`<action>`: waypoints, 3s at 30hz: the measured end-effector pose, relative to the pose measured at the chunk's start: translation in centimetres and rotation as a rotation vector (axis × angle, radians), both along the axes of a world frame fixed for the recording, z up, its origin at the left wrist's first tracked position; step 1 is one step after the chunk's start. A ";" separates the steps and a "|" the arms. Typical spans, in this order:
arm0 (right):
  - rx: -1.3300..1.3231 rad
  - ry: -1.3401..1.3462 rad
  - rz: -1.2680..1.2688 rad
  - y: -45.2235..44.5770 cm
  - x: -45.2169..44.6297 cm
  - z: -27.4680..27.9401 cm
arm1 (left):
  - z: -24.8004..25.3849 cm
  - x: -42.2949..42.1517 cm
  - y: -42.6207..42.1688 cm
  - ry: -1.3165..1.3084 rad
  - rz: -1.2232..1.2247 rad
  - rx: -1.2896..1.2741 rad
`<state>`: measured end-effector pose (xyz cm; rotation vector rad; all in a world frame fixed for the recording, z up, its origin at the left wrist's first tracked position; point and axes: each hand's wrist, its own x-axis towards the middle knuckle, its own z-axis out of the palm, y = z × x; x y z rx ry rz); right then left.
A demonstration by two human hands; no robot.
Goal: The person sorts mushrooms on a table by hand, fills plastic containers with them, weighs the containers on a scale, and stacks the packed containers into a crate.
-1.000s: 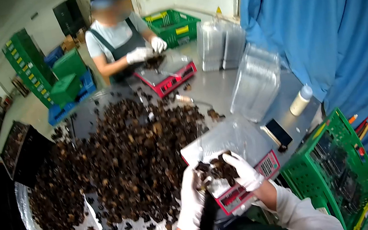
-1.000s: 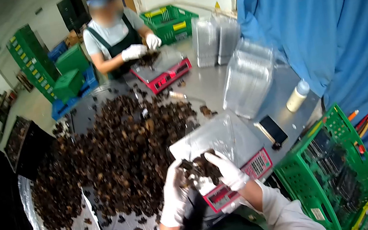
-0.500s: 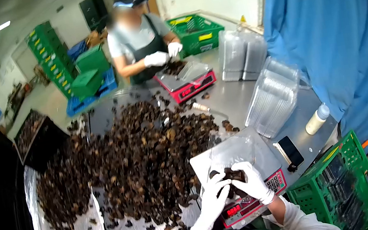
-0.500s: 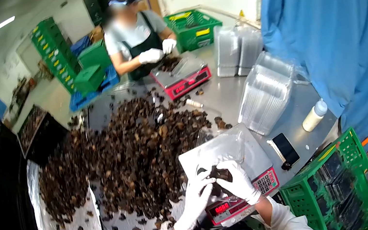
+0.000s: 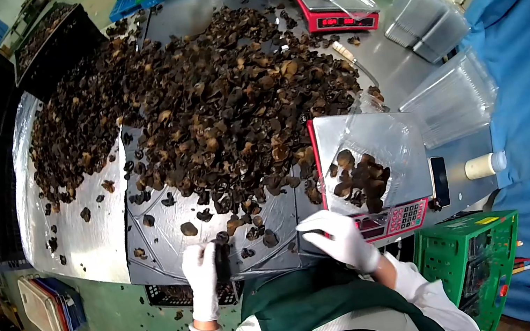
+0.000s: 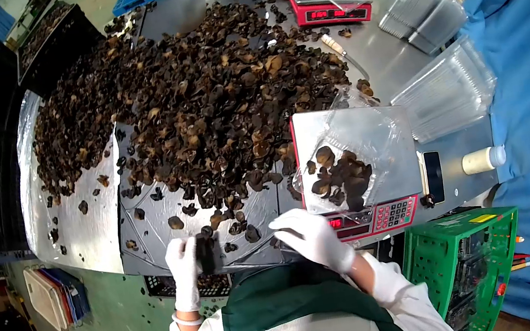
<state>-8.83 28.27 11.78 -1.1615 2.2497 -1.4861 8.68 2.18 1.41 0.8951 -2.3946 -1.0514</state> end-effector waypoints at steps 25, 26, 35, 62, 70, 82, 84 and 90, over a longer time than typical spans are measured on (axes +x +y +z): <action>0.498 0.548 0.140 -14.0 3.2 -12.5 | 3.6 4.7 -6.4 -0.225 -0.357 0.182; 0.547 0.553 0.185 -13.3 3.3 -13.0 | 2.7 4.2 -6.7 -0.143 -0.370 0.096; -0.088 -0.980 -0.080 -7.8 -0.5 -7.7 | -3.3 0.3 -9.2 0.054 -0.227 -0.077; 0.337 0.304 -0.113 -13.9 3.5 -7.1 | -3.8 -0.2 -8.9 0.144 -0.463 -0.259; 0.640 0.343 -0.039 -17.8 1.2 -9.8 | -4.1 -1.3 -8.8 0.043 -0.498 -0.310; 0.236 0.152 -0.278 -13.4 1.9 -8.2 | -2.6 -2.3 -7.7 0.011 -0.611 -0.102; 0.327 0.230 -0.305 -14.5 1.7 -8.7 | -1.4 -3.7 -6.6 -0.057 -0.667 -0.281; 0.395 0.354 -0.004 -12.9 5.1 -10.0 | -3.7 -1.3 -9.0 0.072 -0.714 -0.268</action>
